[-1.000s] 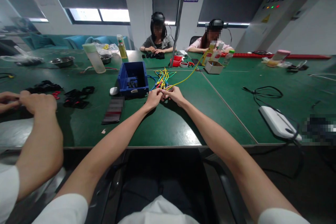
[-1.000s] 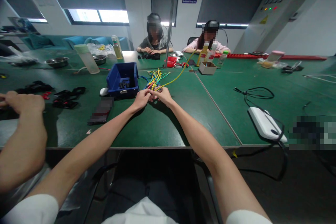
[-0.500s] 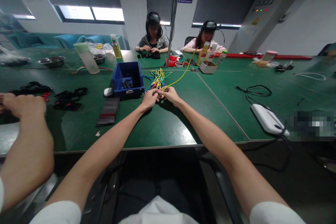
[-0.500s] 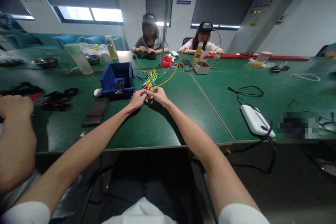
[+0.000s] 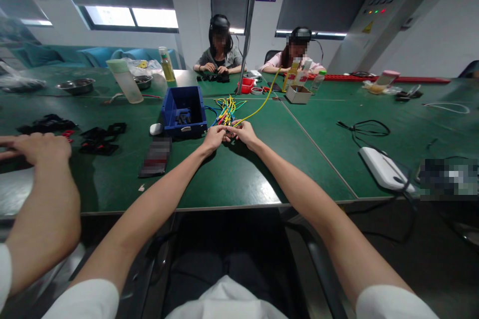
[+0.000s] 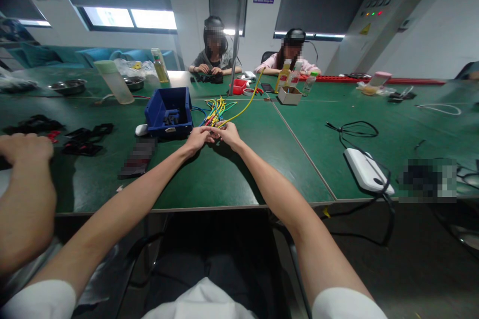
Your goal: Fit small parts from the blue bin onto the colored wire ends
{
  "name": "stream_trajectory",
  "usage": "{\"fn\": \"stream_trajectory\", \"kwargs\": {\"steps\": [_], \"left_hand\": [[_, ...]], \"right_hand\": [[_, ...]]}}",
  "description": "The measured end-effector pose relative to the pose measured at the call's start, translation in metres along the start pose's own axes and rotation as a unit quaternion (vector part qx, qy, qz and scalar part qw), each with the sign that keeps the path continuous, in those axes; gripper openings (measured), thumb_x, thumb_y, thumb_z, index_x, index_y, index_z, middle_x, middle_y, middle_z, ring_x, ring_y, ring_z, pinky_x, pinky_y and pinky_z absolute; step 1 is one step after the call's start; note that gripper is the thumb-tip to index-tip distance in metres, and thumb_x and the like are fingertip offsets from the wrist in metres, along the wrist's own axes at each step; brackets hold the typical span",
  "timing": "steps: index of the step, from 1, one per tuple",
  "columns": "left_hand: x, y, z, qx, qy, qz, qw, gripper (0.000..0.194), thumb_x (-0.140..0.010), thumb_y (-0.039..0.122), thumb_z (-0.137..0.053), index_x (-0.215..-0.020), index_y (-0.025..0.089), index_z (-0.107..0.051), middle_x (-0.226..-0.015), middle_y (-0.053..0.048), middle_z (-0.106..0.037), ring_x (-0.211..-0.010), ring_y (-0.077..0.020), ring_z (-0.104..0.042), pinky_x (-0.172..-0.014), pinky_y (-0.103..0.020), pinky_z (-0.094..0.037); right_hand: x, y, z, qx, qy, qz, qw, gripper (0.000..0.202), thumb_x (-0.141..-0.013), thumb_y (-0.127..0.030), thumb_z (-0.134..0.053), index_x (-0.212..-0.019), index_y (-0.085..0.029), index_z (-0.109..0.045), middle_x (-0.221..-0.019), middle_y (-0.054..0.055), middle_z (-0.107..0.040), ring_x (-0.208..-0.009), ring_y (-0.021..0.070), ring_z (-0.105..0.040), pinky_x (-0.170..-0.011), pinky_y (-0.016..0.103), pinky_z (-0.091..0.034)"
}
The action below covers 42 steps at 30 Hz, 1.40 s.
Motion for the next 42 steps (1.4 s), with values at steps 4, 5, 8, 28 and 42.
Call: {"fn": "stream_trajectory", "kwargs": {"steps": [4, 5, 8, 28, 42], "left_hand": [[0.005, -0.002, -0.003, 0.075, 0.009, 0.051, 0.996, 0.037, -0.073, 0.002, -0.045, -0.098, 0.008, -0.072, -0.078, -0.008, -0.072, -0.056, -0.0080, -0.063, -0.058, -0.019, -0.049], [0.006, -0.003, -0.004, 0.089, 0.007, 0.059, 0.994, 0.037, -0.072, 0.002, -0.045, -0.097, 0.008, -0.072, -0.078, -0.008, -0.071, -0.056, -0.0080, -0.063, -0.059, -0.019, -0.049], [0.008, -0.001, -0.006, 0.108, 0.001, 0.066, 0.992, 0.036, -0.071, 0.000, -0.045, -0.095, 0.007, -0.072, -0.078, -0.007, -0.071, -0.057, -0.0075, -0.064, -0.061, -0.018, -0.050], [0.009, -0.001, -0.002, 0.112, 0.043, 0.071, 0.990, 0.042, -0.074, -0.002, -0.043, -0.102, 0.007, -0.074, -0.070, -0.006, -0.071, -0.059, -0.0082, -0.065, -0.065, -0.019, -0.051], [0.009, 0.001, -0.005, 0.117, 0.032, 0.053, 0.991, 0.037, -0.074, -0.003, -0.043, -0.095, 0.007, -0.073, -0.066, -0.005, -0.069, -0.057, -0.0079, -0.063, -0.064, -0.019, -0.051]], "right_hand": [[-0.001, 0.001, -0.001, -0.005, -0.018, 0.001, 1.000, 0.041, -0.072, -0.038, -0.083, -0.096, -0.016, -0.057, -0.065, -0.001, -0.065, -0.053, 0.0091, -0.060, -0.044, 0.016, -0.039], [-0.002, 0.002, -0.001, -0.005, -0.020, 0.000, 1.000, 0.041, -0.073, -0.035, -0.082, -0.099, -0.016, -0.057, -0.064, -0.002, -0.065, -0.053, 0.0089, -0.060, -0.044, 0.016, -0.039], [-0.002, 0.003, 0.000, -0.005, -0.018, -0.003, 1.000, 0.042, -0.077, -0.028, -0.079, -0.108, -0.015, -0.055, -0.062, -0.003, -0.063, -0.053, 0.0087, -0.060, -0.045, 0.015, -0.039], [-0.008, 0.014, 0.003, 0.057, 0.057, 0.026, 0.996, 0.086, -0.073, -0.044, -0.079, -0.142, -0.007, -0.044, -0.070, -0.002, -0.066, -0.062, 0.0128, -0.063, -0.053, 0.020, -0.046], [-0.002, 0.002, 0.000, 0.025, 0.039, 0.012, 0.999, 0.076, -0.074, -0.029, -0.078, -0.138, -0.003, -0.045, -0.066, -0.004, -0.062, -0.056, 0.0106, -0.059, -0.052, 0.020, -0.046]]}}
Point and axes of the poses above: each hand's wrist, its own x-axis away from the middle knuckle, its own z-axis out of the back of the hand, y = z × x, the point moved 7 cm from there along -x, towards the middle knuckle
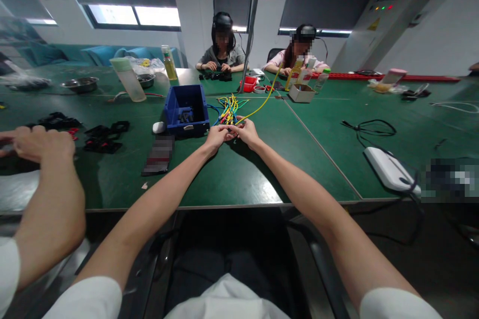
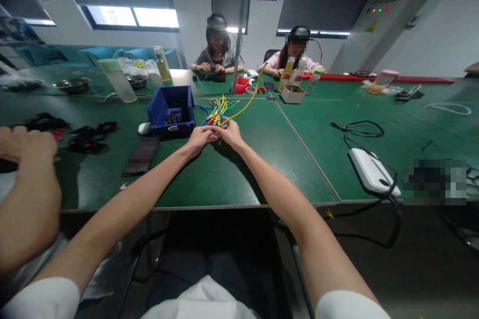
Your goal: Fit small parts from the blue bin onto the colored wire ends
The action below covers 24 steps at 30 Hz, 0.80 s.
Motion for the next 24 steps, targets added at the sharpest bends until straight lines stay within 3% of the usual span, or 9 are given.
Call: {"fn": "stream_trajectory", "kwargs": {"steps": [6, 15, 24], "left_hand": [[0.002, -0.002, 0.010, -0.044, 0.032, 0.041, 0.998, 0.011, -0.084, 0.010, -0.057, -0.081, 0.007, -0.068, -0.067, -0.008, -0.068, -0.055, -0.0093, -0.062, -0.054, -0.018, -0.048], [0.003, -0.001, 0.012, -0.070, 0.035, 0.025, 0.997, 0.018, -0.089, 0.013, -0.058, -0.072, 0.009, -0.063, -0.064, -0.006, -0.063, -0.051, -0.0077, -0.058, -0.051, -0.018, -0.046], [0.007, 0.002, 0.012, -0.074, 0.034, -0.002, 0.997, 0.017, -0.093, 0.014, -0.057, -0.077, 0.009, -0.061, -0.064, -0.003, -0.062, -0.050, -0.0074, -0.056, -0.050, -0.019, -0.046]], "right_hand": [[-0.003, 0.005, 0.004, 0.032, 0.039, -0.004, 0.999, 0.070, -0.076, -0.025, -0.075, -0.137, -0.007, -0.048, -0.065, -0.006, -0.058, -0.052, 0.0093, -0.056, -0.049, 0.020, -0.044], [-0.004, 0.007, 0.005, 0.046, 0.049, 0.018, 0.998, 0.067, -0.076, -0.028, -0.074, -0.135, -0.009, -0.049, -0.073, -0.003, -0.063, -0.060, 0.0112, -0.062, -0.055, 0.021, -0.048], [0.002, 0.002, 0.003, 0.008, 0.016, 0.013, 1.000, 0.046, -0.079, -0.031, -0.074, -0.118, -0.012, -0.058, -0.077, 0.000, -0.065, -0.067, 0.0130, -0.066, -0.052, 0.020, -0.048]]}}
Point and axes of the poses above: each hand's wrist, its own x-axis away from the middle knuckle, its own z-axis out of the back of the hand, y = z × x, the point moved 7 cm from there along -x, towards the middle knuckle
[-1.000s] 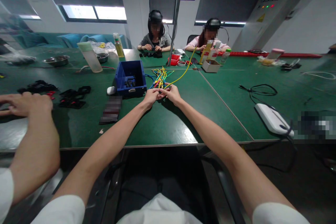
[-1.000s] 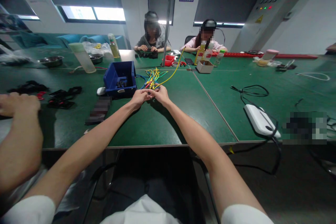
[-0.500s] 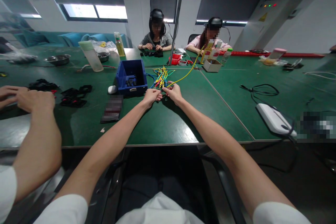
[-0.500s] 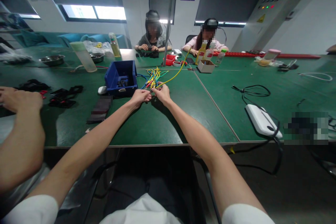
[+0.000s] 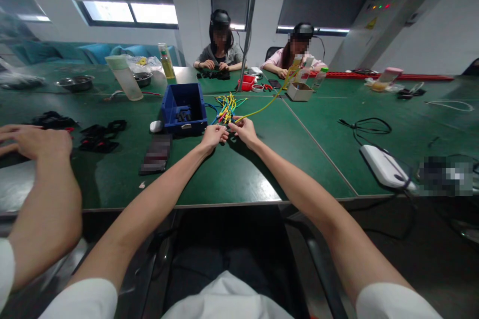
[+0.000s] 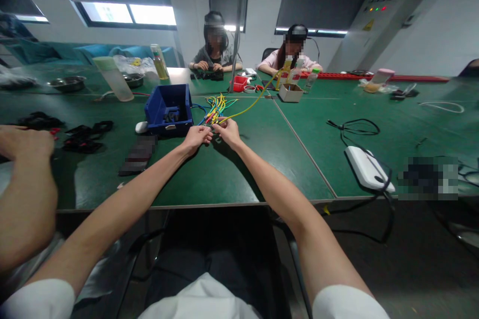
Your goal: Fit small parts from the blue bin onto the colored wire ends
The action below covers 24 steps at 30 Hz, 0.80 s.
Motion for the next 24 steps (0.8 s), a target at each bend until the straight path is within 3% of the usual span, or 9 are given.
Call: {"fn": "stream_trajectory", "kwargs": {"steps": [6, 14, 18, 24], "left_hand": [[-0.0017, -0.0011, 0.0014, -0.008, 0.005, -0.013, 1.000, 0.016, -0.092, 0.018, -0.062, -0.078, 0.010, -0.059, -0.065, -0.002, -0.062, -0.050, -0.0071, -0.056, -0.049, -0.018, -0.046], [-0.0021, -0.0009, -0.0011, -0.002, -0.009, -0.016, 1.000, 0.008, -0.091, 0.012, -0.060, -0.084, 0.009, -0.062, -0.071, -0.004, -0.066, -0.054, -0.0075, -0.059, -0.051, -0.018, -0.046], [-0.0023, -0.0014, -0.0031, -0.003, -0.017, -0.004, 1.000, 0.001, -0.088, 0.008, -0.062, -0.087, 0.009, -0.062, -0.073, -0.005, -0.068, -0.056, -0.0086, -0.061, -0.052, -0.018, -0.046], [-0.0013, 0.0016, -0.0044, -0.008, -0.013, 0.007, 1.000, 0.005, -0.090, 0.007, -0.057, -0.090, 0.009, -0.061, -0.074, -0.005, -0.068, -0.056, -0.0090, -0.060, -0.051, -0.019, -0.045]], "right_hand": [[0.0005, 0.0002, -0.0015, -0.011, -0.007, -0.001, 1.000, 0.039, -0.077, -0.032, -0.075, -0.107, -0.013, -0.059, -0.075, -0.001, -0.063, -0.067, 0.0127, -0.066, -0.051, 0.019, -0.047], [-0.0017, 0.0019, -0.0007, -0.011, -0.010, -0.016, 1.000, 0.039, -0.079, -0.028, -0.074, -0.111, -0.013, -0.058, -0.072, -0.001, -0.064, -0.062, 0.0108, -0.064, -0.050, 0.018, -0.047], [-0.0027, 0.0046, 0.0022, -0.020, 0.006, -0.026, 0.999, 0.050, -0.079, -0.026, -0.075, -0.122, -0.011, -0.054, -0.071, -0.001, -0.066, -0.061, 0.0111, -0.064, -0.049, 0.017, -0.046], [-0.0030, 0.0091, 0.0037, -0.044, 0.037, -0.039, 0.998, 0.067, -0.080, -0.026, -0.074, -0.135, -0.005, -0.042, -0.071, 0.000, -0.068, -0.062, 0.0127, -0.065, -0.048, 0.018, -0.047]]}}
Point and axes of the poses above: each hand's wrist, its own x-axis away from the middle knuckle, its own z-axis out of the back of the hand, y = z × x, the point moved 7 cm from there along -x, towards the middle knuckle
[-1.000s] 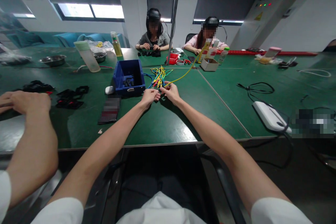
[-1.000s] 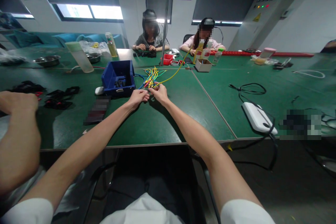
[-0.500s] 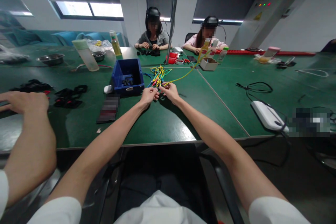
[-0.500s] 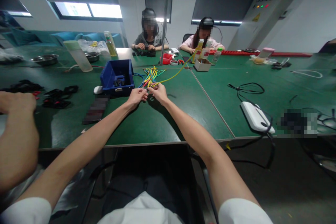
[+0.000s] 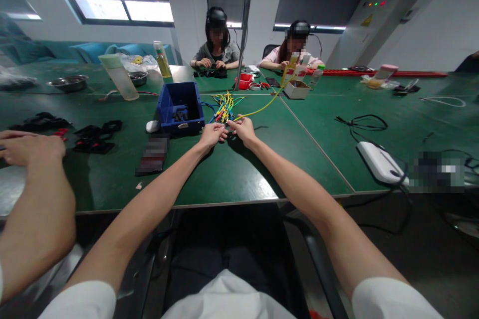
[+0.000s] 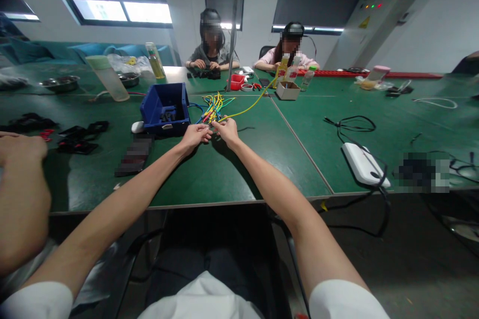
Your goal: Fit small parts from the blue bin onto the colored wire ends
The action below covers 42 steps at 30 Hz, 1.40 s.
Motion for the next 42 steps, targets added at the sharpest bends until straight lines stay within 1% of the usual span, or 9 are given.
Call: {"fn": "stream_trajectory", "kwargs": {"steps": [5, 11, 23, 27, 32, 34, 36, 39, 42], "left_hand": [[0.000, -0.001, 0.000, -0.007, 0.000, -0.005, 1.000, 0.008, -0.091, 0.006, -0.054, -0.089, 0.010, -0.061, -0.072, -0.004, -0.067, -0.055, -0.0088, -0.060, -0.051, -0.019, -0.046], [-0.002, -0.003, 0.001, -0.013, 0.001, -0.021, 1.000, 0.004, -0.091, 0.010, -0.060, -0.088, 0.009, -0.063, -0.073, -0.004, -0.067, -0.053, -0.0086, -0.060, -0.050, -0.019, -0.046], [-0.002, -0.005, 0.002, -0.025, -0.013, -0.039, 0.999, 0.006, -0.091, 0.010, -0.059, -0.087, 0.009, -0.063, -0.073, -0.005, -0.067, -0.054, -0.0090, -0.060, -0.050, -0.020, -0.047], [-0.002, -0.004, 0.000, -0.035, -0.009, -0.042, 0.998, 0.006, -0.090, 0.011, -0.060, -0.085, 0.009, -0.063, -0.072, -0.005, -0.068, -0.053, -0.0088, -0.060, -0.050, -0.020, -0.047], [-0.004, -0.002, -0.003, -0.081, -0.008, -0.061, 0.995, 0.009, -0.089, 0.015, -0.059, -0.083, 0.011, -0.064, -0.068, -0.004, -0.067, -0.051, -0.0092, -0.059, -0.049, -0.019, -0.046], [-0.003, 0.000, -0.005, -0.114, -0.017, -0.076, 0.990, 0.009, -0.089, 0.016, -0.057, -0.087, 0.011, -0.065, -0.069, -0.004, -0.068, -0.051, -0.0095, -0.059, -0.050, -0.020, -0.047], [0.000, 0.003, -0.008, -0.163, -0.024, -0.098, 0.981, 0.015, -0.088, 0.017, -0.057, -0.096, 0.011, -0.067, -0.070, -0.004, -0.069, -0.052, -0.0099, -0.059, -0.053, -0.020, -0.048], [0.007, 0.012, -0.013, -0.260, -0.033, -0.147, 0.954, 0.032, -0.087, 0.020, -0.057, -0.115, 0.010, -0.067, -0.068, -0.002, -0.070, -0.056, -0.0122, -0.061, -0.061, -0.023, -0.050], [0.013, 0.018, -0.019, -0.323, -0.042, -0.182, 0.928, 0.042, -0.087, 0.023, -0.058, -0.126, 0.008, -0.064, -0.063, -0.001, -0.068, -0.060, -0.0145, -0.063, -0.068, -0.025, -0.049]], "right_hand": [[0.000, -0.005, 0.000, 0.031, -0.008, 0.002, 0.999, 0.061, -0.080, -0.025, -0.074, -0.132, -0.006, -0.048, -0.063, -0.005, -0.059, -0.052, 0.0095, -0.057, -0.046, 0.018, -0.045], [0.004, -0.012, -0.002, 0.034, -0.033, 0.011, 0.999, 0.045, -0.082, -0.023, -0.071, -0.122, -0.009, -0.054, -0.068, -0.002, -0.062, -0.058, 0.0106, -0.061, -0.051, 0.020, -0.049], [0.006, -0.011, -0.003, 0.012, -0.048, 0.018, 0.999, 0.032, -0.078, -0.026, -0.075, -0.101, -0.015, -0.055, -0.065, -0.003, -0.061, -0.058, 0.0111, -0.063, -0.052, 0.020, -0.049], [0.004, -0.009, -0.004, 0.030, -0.045, 0.021, 0.998, 0.037, -0.081, -0.026, -0.071, -0.111, -0.014, -0.053, -0.065, -0.005, -0.059, -0.054, 0.0107, -0.059, -0.054, 0.022, -0.050], [0.001, -0.014, 0.000, 0.122, -0.010, 0.050, 0.991, 0.069, -0.081, -0.026, -0.067, -0.142, -0.012, -0.038, -0.068, -0.005, -0.057, -0.059, 0.0132, -0.058, -0.062, 0.026, -0.050], [0.000, -0.019, 0.001, 0.155, 0.002, 0.080, 0.985, 0.071, -0.080, -0.026, -0.066, -0.143, -0.012, -0.036, -0.072, -0.004, -0.058, -0.065, 0.0149, -0.058, -0.069, 0.029, -0.051], [-0.001, -0.023, 0.003, 0.180, 0.016, 0.108, 0.978, 0.064, -0.081, -0.025, -0.064, -0.139, -0.012, -0.042, -0.072, -0.003, -0.058, -0.067, 0.0159, -0.057, -0.073, 0.031, -0.050], [-0.003, -0.028, 0.008, 0.196, 0.037, 0.132, 0.971, 0.053, -0.082, -0.024, -0.061, -0.132, -0.013, -0.049, -0.071, -0.003, -0.057, -0.067, 0.0167, -0.056, -0.075, 0.032, -0.050], [-0.006, -0.030, 0.013, 0.203, 0.049, 0.137, 0.968, 0.049, -0.083, -0.025, -0.060, -0.129, -0.013, -0.052, -0.072, -0.002, -0.057, -0.066, 0.0173, -0.056, -0.075, 0.033, -0.050]]}}
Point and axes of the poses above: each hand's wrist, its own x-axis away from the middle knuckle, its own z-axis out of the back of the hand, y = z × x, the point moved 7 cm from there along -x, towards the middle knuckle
